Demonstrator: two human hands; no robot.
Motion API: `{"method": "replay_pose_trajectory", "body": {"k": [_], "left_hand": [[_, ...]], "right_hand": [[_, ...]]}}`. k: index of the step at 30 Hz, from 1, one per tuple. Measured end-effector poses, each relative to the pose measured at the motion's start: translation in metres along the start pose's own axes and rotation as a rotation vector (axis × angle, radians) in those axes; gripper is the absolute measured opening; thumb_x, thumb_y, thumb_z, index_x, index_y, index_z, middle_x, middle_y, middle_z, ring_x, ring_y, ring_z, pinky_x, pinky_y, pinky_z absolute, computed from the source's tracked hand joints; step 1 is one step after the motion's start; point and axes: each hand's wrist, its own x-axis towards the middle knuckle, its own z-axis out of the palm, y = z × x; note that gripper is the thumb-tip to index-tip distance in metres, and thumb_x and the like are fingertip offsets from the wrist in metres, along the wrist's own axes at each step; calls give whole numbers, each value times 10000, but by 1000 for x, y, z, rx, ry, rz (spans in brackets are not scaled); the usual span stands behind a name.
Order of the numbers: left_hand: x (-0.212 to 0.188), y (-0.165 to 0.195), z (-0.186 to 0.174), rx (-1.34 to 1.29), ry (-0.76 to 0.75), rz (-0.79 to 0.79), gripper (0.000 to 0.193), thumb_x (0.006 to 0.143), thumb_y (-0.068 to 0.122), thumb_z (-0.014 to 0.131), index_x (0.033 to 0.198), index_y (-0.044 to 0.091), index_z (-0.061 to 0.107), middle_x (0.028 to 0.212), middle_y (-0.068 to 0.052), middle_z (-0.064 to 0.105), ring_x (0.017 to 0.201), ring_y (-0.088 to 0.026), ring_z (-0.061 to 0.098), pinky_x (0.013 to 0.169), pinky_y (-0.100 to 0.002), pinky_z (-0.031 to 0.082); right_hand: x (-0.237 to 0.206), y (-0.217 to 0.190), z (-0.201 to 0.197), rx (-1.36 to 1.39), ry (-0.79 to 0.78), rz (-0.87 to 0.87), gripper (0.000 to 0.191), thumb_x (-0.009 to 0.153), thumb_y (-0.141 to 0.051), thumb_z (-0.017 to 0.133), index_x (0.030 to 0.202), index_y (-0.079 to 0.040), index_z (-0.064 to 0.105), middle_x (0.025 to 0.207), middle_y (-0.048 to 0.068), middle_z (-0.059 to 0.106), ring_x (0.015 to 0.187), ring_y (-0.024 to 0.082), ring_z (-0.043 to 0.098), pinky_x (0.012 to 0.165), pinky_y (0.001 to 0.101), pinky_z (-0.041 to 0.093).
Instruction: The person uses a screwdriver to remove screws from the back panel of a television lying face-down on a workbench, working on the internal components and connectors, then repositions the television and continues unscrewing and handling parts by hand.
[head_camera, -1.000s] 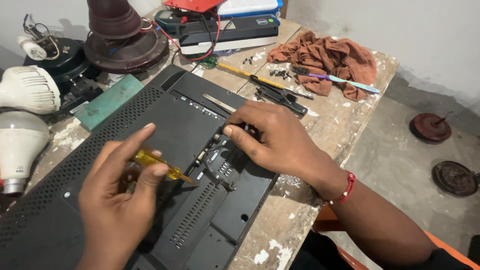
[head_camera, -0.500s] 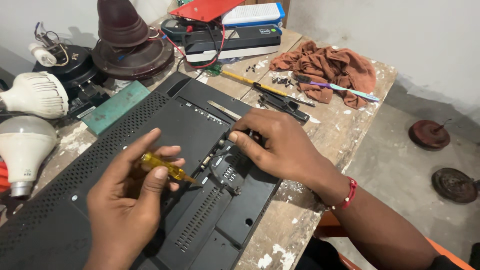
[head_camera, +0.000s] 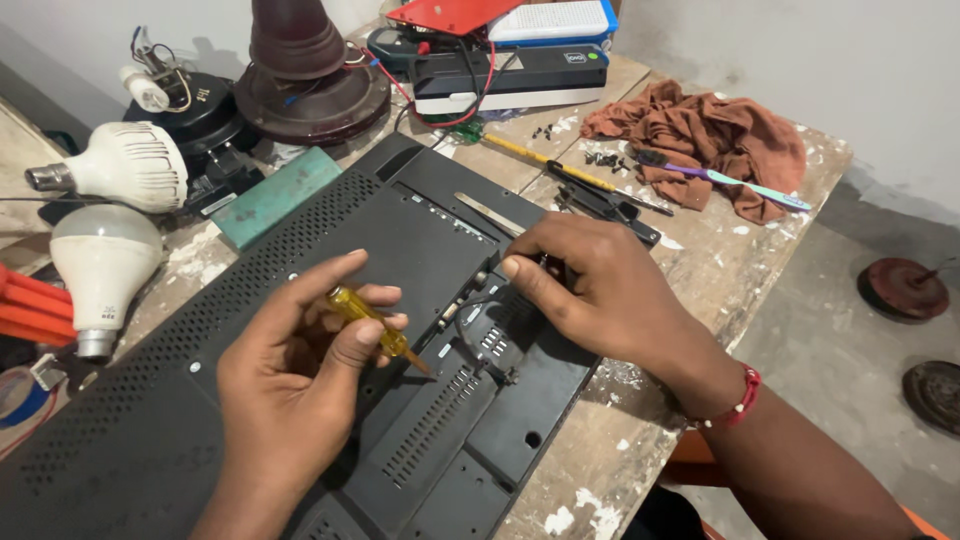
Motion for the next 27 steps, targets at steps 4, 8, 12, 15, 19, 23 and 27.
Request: {"method": "replay_pose_trajectory", "body": {"k": [4,8,12,15,19,23,27], "left_hand": [[-1,0,1,40,14,-28,402,954,10,636,1355,11,598,1128,-141,762,984,-175,762,725,-287,632],[-1,2,1,55,26,-23,400,954,19,634,1352,12,594,1125,-142,761,987,-178,766,713,-287,650],[-2,3,2,39,14,-3,400,954,18,635,1351,6,593,1144,-146,755,1006,-182,762,722,-284,645],[-1,3,3,32,16,-1,393,958,16,636,1349,3,599,1144,-151,755,1006,-187,759,723,-286,642],[-1,5,3,42,7,-24,393,948,17,636,1340,11,605,1140,-140,762,1009,-181,766,724,-283,648],[-3,5,2,38,-17,-29,385,932,19,650,1317,17,634,1127,-125,773,1004,-163,766,737,-277,650],[-4,3,1,88,-19,-13,343,920,17,688,1263,17,683,1048,-104,795,903,-127,749,730,-248,622]], "right_hand": [[-1,1,0,-5,-2,13,221,961,-247,673,950,-32,721,873,114,709,779,278,700,671,381,524],[-1,0,0,-5,-7,28,215,956,-243,677,946,-33,724,864,109,711,770,274,699,665,383,520],[-1,-1,0,-6,-3,20,209,955,-238,681,950,-33,725,866,108,711,773,273,700,668,383,523],[-1,-1,0,-4,0,9,209,956,-236,682,950,-32,724,866,108,711,777,274,701,673,382,524],[-1,0,0,2,-8,19,211,956,-237,680,949,-30,725,856,110,706,767,272,698,664,384,521],[-1,0,0,7,-2,-9,211,964,-234,677,953,-28,720,869,113,704,783,277,696,681,385,525],[-1,1,0,1,-6,10,216,958,-241,679,950,-31,724,860,114,703,776,280,694,676,389,523]]}}
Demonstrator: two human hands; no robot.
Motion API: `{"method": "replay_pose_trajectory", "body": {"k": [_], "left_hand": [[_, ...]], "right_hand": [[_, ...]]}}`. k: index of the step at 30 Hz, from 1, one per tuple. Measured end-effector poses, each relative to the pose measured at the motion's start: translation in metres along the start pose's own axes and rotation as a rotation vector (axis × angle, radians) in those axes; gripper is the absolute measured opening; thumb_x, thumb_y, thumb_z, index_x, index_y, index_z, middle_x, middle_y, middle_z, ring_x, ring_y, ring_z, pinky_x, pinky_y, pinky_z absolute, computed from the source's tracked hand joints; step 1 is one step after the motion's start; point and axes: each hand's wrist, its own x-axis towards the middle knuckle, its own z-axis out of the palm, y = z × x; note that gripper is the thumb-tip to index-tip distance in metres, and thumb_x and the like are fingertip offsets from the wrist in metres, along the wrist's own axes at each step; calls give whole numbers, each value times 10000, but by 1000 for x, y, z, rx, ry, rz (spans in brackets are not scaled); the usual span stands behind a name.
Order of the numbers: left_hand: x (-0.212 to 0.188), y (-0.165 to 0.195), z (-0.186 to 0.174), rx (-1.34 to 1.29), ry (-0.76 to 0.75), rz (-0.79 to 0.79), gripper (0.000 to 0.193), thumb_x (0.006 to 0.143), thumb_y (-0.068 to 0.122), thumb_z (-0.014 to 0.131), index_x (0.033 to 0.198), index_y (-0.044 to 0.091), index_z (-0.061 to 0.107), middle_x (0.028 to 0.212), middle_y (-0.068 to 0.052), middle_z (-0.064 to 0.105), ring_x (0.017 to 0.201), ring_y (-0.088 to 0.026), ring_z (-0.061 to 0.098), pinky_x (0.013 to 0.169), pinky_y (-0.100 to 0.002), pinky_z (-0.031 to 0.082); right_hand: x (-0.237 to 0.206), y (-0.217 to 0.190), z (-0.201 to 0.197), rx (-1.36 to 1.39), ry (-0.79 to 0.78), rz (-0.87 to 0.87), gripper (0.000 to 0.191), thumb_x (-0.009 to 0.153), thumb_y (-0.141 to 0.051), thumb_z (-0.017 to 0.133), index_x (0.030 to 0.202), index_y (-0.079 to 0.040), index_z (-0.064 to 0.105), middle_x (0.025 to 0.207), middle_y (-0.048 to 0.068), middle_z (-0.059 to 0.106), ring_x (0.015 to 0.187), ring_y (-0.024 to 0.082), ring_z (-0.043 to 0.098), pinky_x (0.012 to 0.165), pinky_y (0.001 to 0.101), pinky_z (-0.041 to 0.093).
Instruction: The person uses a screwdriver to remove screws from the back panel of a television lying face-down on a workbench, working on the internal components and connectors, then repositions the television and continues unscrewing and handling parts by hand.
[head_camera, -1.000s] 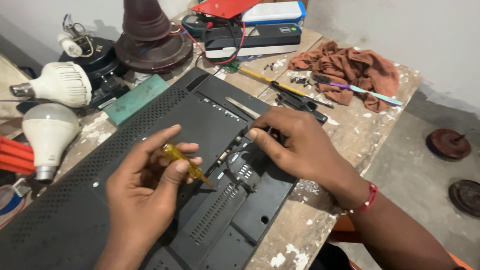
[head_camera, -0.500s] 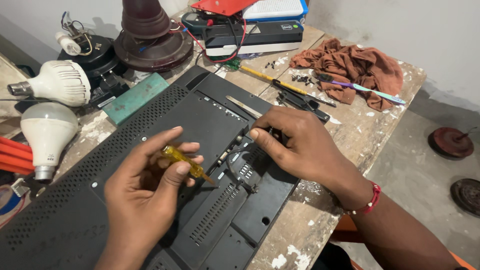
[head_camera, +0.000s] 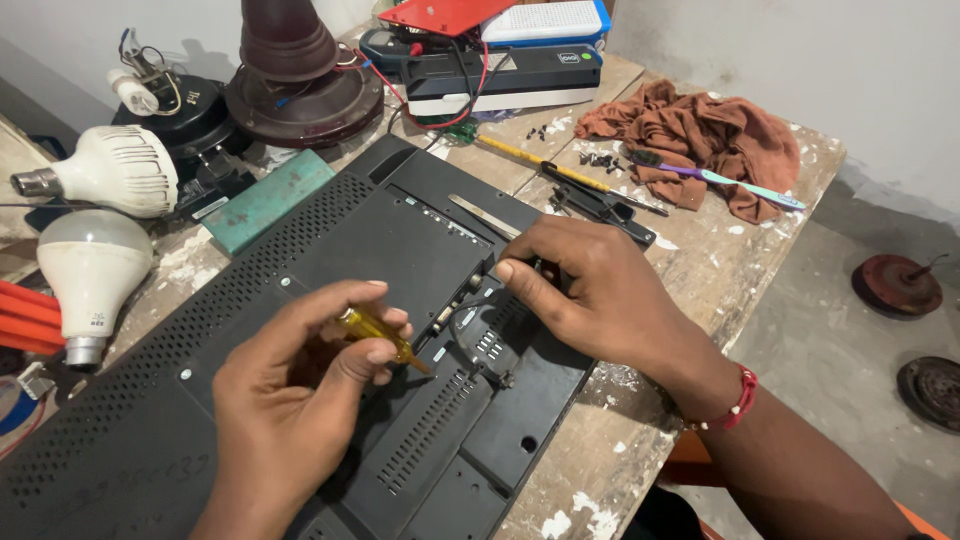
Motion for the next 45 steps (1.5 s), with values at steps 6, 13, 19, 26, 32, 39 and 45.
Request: {"method": "replay_pose_trajectory", "body": {"k": [6,13,19,26,32,39,45], "left_hand": [[2,-1,3,45,28,-26,353,847,34,787,1186,56,691,963,-61,772,781,-89,690,566,-222,534],[2,2,4,176,13,185,511,883,57,763,1378,92,642,1002,-77,711,835,-76,709,587,-209,572],[3,5,5,88,-36,227,426,977,-18,617,1389,91,619,1171,-89,728,876,-91,706,631,-210,616],[3,6,7,98,24,143,349,914,19,716,1261,57,704,1021,-74,705,745,-79,684,525,-228,545],[4,4,6,94,45,154,386,863,18,781,1234,60,686,961,-47,602,755,-80,691,550,-235,567],[3,4,7,165,42,217,429,891,21,757,1311,67,682,1045,-77,664,817,-103,709,592,-243,585],[3,3,6,56,9,167,355,977,20,616,1330,48,651,1163,-109,762,853,-112,746,658,-253,604]], "right_hand": [[0,-1,0,-10,10,-27,220,964,-246,672,948,-33,721,866,114,707,797,285,698,689,393,525],[0,-1,0,-21,6,3,220,955,-250,675,943,-36,726,856,116,705,776,285,699,673,394,524],[1,0,-1,-23,3,-18,222,958,-245,677,941,-29,722,857,120,704,784,289,696,675,396,521],[1,1,0,-14,5,-10,218,957,-243,679,943,-30,725,858,119,705,775,282,700,673,391,526],[0,0,0,-19,6,-11,223,960,-244,676,946,-26,722,860,117,707,777,281,698,676,389,525],[0,-1,0,-16,5,19,226,953,-251,677,944,-31,728,850,113,709,758,273,700,659,384,524],[1,-2,-1,-6,4,4,222,955,-245,676,942,-29,725,858,115,709,764,277,698,664,386,524]]}}
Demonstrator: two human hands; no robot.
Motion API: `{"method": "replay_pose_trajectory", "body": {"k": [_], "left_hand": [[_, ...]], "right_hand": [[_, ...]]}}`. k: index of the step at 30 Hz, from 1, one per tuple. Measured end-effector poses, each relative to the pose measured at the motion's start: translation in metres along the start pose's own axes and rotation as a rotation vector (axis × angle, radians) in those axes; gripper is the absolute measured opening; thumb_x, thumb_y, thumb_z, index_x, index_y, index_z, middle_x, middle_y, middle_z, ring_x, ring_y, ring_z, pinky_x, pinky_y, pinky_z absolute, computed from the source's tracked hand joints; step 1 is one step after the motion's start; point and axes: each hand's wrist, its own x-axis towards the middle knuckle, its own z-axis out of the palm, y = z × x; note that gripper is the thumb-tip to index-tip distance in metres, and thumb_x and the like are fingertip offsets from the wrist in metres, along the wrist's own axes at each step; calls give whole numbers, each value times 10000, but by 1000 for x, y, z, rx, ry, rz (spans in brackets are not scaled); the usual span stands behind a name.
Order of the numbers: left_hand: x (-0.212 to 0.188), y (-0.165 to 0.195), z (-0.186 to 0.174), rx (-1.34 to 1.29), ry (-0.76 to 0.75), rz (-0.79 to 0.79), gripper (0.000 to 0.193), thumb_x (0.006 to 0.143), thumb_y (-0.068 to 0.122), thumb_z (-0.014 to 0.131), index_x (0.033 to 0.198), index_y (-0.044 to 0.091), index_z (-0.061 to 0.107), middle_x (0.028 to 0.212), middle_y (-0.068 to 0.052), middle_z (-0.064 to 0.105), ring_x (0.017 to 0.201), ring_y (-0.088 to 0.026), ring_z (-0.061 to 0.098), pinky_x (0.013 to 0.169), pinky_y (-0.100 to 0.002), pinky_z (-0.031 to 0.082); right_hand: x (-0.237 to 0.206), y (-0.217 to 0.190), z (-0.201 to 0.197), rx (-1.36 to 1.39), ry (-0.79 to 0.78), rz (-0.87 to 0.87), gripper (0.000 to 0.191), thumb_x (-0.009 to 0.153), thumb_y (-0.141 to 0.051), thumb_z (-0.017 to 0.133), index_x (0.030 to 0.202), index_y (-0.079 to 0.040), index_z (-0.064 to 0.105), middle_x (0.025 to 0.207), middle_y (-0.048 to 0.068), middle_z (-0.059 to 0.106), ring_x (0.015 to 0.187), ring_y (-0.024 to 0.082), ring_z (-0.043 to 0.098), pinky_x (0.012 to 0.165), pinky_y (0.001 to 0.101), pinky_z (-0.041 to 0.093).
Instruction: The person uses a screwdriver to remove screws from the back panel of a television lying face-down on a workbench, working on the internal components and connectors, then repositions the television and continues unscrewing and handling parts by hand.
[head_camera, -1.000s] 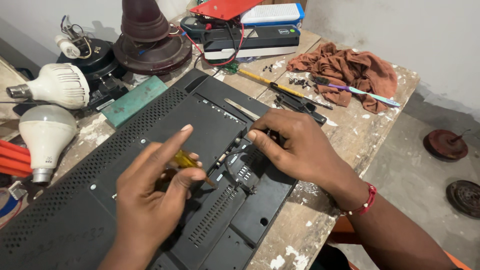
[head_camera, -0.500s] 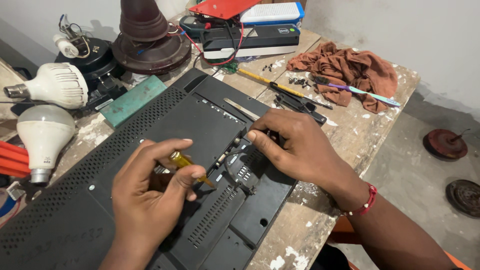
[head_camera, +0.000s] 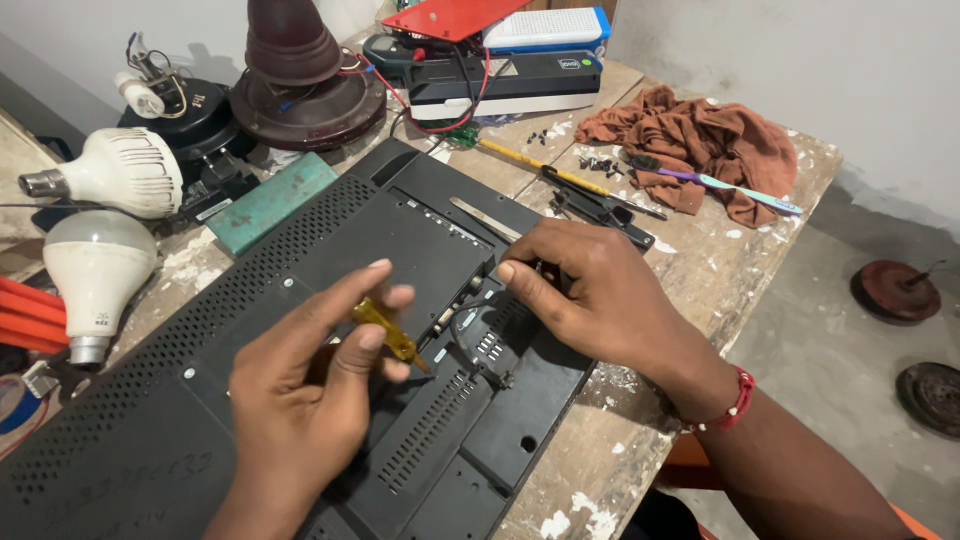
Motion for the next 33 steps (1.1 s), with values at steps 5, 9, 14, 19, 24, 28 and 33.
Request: {"method": "replay_pose_trajectory", "body": {"k": [5,9,14,19,24,28,33], "left_hand": [[-1,-8,-3,-47,45,-122,269,970,22,651,1237,18,678,1029,-111,773,719,-92,661,520,-213,519],[-3,-16,-1,3,55,9,255,973,37,689,1208,12,594,1039,-66,675,879,-56,668,696,-192,563],[-2,-19,2,-27,73,31,356,931,72,775,1139,36,488,957,-1,524,755,-21,550,598,-179,475],[-2,-8,4,116,68,35,469,870,118,817,1291,43,623,869,0,532,731,-30,525,599,-191,476],[1,0,1,204,28,78,468,881,133,780,1337,89,685,931,-7,605,704,-43,571,535,-202,458],[-1,-3,0,9,28,-45,341,980,108,651,1318,74,666,1130,2,713,795,-44,670,609,-189,560],[-3,-16,-1,-30,83,11,270,925,78,719,1150,26,580,1056,-25,612,960,-62,684,745,-210,595]], "right_hand": [[1,0,1,-10,1,-3,220,956,-241,675,942,-27,725,860,119,709,772,282,700,673,385,527],[0,1,1,-5,3,-8,224,962,-245,673,940,-28,724,864,118,711,778,279,706,681,380,532],[0,1,2,-7,0,3,227,958,-252,675,943,-32,730,865,110,716,771,270,711,675,372,533],[0,1,3,-17,2,28,228,948,-256,680,942,-35,735,855,102,719,749,257,709,653,367,527],[0,0,2,-8,3,40,230,948,-259,681,938,-36,735,851,105,717,740,259,702,643,372,521],[0,1,1,1,9,-2,229,960,-254,674,942,-31,725,863,111,712,765,269,700,667,375,525],[-1,1,1,-10,4,-2,228,962,-252,673,943,-31,726,865,115,712,777,276,701,675,378,526]]}}
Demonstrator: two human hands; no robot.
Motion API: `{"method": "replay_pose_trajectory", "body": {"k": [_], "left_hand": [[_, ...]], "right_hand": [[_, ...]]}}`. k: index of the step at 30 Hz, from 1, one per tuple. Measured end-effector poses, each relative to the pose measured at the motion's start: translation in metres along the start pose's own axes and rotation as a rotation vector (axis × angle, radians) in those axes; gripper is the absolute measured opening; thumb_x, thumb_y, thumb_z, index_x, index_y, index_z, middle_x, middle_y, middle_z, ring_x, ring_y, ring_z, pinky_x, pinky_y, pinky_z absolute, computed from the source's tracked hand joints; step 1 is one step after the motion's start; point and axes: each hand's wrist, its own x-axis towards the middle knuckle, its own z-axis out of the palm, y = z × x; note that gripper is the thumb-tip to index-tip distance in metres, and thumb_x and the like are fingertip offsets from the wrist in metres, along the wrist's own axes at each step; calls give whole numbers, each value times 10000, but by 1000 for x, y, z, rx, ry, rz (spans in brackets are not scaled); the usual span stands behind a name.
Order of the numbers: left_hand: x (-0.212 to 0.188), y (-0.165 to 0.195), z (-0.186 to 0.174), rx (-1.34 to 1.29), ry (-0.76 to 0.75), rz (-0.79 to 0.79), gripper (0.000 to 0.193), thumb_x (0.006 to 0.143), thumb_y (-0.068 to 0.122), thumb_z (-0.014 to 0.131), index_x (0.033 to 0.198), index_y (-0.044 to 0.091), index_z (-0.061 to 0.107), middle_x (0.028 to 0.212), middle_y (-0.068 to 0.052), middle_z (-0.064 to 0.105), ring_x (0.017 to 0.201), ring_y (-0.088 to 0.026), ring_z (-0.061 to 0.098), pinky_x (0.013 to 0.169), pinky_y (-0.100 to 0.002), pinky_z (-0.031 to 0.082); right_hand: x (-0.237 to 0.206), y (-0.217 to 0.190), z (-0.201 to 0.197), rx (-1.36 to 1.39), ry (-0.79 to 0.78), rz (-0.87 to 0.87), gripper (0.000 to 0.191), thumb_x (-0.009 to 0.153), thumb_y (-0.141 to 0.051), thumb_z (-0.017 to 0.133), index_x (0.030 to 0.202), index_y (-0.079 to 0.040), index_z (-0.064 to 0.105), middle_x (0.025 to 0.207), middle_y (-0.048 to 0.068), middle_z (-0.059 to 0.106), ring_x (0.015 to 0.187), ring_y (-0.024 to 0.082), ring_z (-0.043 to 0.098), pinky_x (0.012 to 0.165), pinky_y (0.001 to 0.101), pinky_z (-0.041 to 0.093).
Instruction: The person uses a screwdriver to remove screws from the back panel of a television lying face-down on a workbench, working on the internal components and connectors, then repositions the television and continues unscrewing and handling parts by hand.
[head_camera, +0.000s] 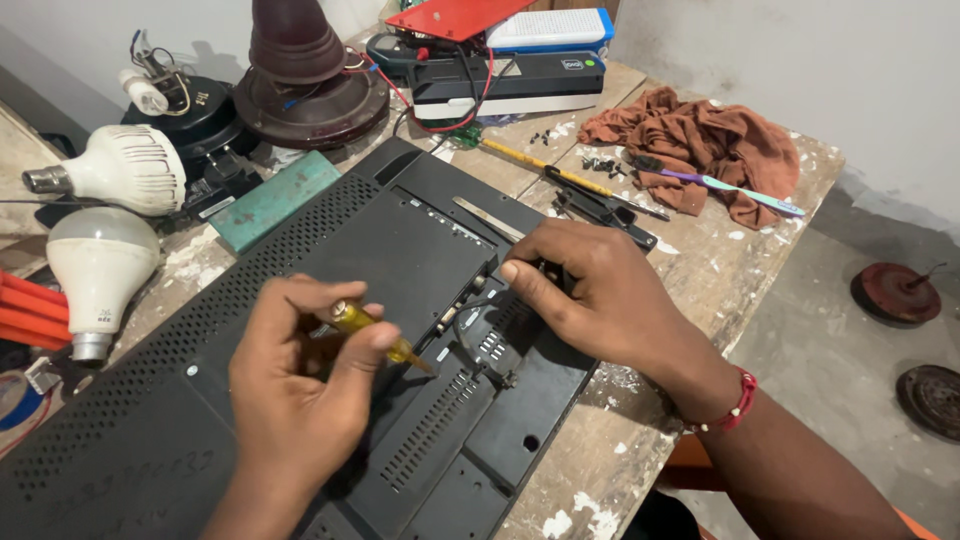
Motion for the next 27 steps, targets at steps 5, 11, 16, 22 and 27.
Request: {"method": "replay_pose_trajectory", "body": {"k": [5,11,16,22,27], "left_hand": [[1,1,0,84,-16,3,367,932,76,771,1261,43,612,1000,-46,573,847,-79,633,709,-223,540],[2,17,2,196,-101,155,419,995,66,607,1413,49,584,1119,-58,667,1053,-126,690,822,-245,572],[3,15,6,73,-37,-61,328,996,115,653,1320,72,656,1015,-10,731,917,-112,749,690,-235,620],[0,14,5,132,3,-43,292,948,106,718,1222,37,644,983,-18,616,889,-98,695,677,-236,599],[1,18,4,257,-46,-53,446,953,75,747,1395,90,684,907,-60,637,698,-106,626,563,-237,514]], "right_hand": [[0,0,1,-1,3,27,227,952,-254,680,943,-34,733,859,110,719,759,265,708,659,376,529],[-1,0,1,-3,1,20,227,955,-253,680,941,-33,732,862,110,718,759,265,708,662,374,529],[-1,1,0,2,2,8,226,960,-245,675,940,-24,722,865,117,712,771,277,703,669,378,527],[-3,3,0,8,20,-19,217,963,-236,676,950,-23,720,877,123,712,795,290,711,690,383,535],[-2,2,-1,12,16,-15,218,966,-238,678,948,-25,719,881,123,713,796,294,709,691,385,533]]}}
